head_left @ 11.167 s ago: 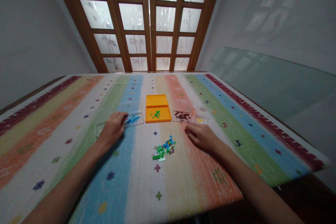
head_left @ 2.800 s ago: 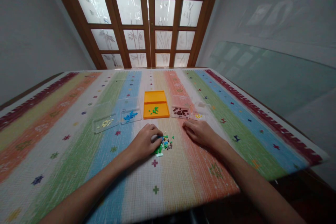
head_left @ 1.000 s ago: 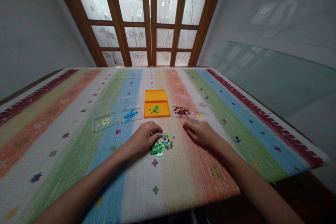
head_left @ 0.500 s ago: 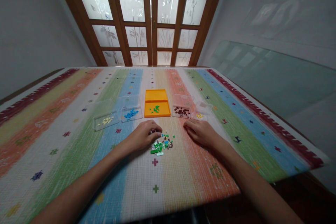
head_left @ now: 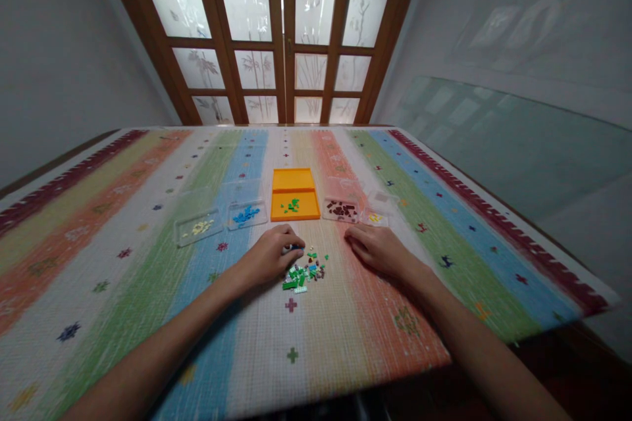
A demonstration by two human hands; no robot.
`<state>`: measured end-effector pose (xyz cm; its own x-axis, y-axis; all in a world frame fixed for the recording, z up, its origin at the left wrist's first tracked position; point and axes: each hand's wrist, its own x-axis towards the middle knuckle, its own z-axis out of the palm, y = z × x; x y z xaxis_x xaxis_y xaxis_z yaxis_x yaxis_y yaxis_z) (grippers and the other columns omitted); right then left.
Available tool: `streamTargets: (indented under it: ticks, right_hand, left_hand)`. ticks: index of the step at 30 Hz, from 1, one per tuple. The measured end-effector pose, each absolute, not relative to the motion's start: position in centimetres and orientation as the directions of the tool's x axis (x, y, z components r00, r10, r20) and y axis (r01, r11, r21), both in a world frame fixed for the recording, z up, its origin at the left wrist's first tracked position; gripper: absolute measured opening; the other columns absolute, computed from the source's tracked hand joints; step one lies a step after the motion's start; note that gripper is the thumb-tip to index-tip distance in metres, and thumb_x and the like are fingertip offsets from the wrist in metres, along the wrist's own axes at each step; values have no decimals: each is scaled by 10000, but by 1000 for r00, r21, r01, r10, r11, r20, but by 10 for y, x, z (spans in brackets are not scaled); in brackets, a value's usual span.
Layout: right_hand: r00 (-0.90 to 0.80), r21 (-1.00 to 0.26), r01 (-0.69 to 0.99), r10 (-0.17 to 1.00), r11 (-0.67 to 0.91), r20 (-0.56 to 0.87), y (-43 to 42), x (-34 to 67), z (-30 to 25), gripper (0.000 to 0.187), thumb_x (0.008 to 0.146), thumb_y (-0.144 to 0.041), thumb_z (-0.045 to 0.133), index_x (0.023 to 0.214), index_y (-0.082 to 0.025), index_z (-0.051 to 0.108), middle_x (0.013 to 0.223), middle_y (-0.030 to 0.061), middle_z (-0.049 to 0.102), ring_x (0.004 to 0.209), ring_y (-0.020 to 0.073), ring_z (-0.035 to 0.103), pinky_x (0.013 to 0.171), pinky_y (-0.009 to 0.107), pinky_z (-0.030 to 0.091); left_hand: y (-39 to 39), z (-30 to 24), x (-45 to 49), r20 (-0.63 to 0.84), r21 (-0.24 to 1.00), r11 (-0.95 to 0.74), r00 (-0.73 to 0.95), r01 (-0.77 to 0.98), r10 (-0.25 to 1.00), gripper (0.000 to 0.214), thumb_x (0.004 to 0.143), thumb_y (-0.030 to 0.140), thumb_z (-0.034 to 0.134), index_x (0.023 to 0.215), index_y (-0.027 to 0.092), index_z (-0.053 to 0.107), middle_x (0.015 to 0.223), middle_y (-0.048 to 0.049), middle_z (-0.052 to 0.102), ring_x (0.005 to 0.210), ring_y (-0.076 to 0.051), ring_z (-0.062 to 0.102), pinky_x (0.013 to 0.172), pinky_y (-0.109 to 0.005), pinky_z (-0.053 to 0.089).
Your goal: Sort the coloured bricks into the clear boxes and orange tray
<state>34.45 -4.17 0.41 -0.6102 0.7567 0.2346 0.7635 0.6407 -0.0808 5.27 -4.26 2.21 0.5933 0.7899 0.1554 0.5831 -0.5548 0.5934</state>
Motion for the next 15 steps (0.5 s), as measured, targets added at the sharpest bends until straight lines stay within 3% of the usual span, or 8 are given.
streamTargets:
  ticks: [5, 9, 15]
  right_hand:
    - [-607, -78, 768, 761, 636, 227, -42, 345, 5, 181, 957, -150, 430, 924, -169, 608, 854, 96, 681, 710, 166, 548, 638, 286, 315]
    - [-606, -74, 768, 760, 636, 236, -43, 344, 5, 188, 961, -154, 422, 906, -174, 601, 834, 90, 677, 703, 166, 545, 637, 287, 314]
    - [-609, -102, 755, 750, 648, 258, -42, 344, 5, 187, 955, -148, 411, 907, -188, 588, 843, 85, 675, 706, 168, 538, 635, 287, 315]
  left_hand:
    - [-42, 20, 50, 186, 578, -593, 617, 561, 764, 186, 912, 260, 658, 1053, 183, 752, 938, -78, 656, 847, -192, 600, 791, -345, 495]
    - [-40, 11, 49, 240, 526, -671, 667, 522, 706, 204, 958, 221, 562, 1004, 190, 758, 898, -80, 630, 825, -187, 580, 762, -335, 496]
    - [-37, 3, 39, 302, 384, -738, 679, 556, 669, 268, 988, 150, 430, 956, 187, 693, 975, -95, 628, 866, -196, 569, 775, -339, 505]
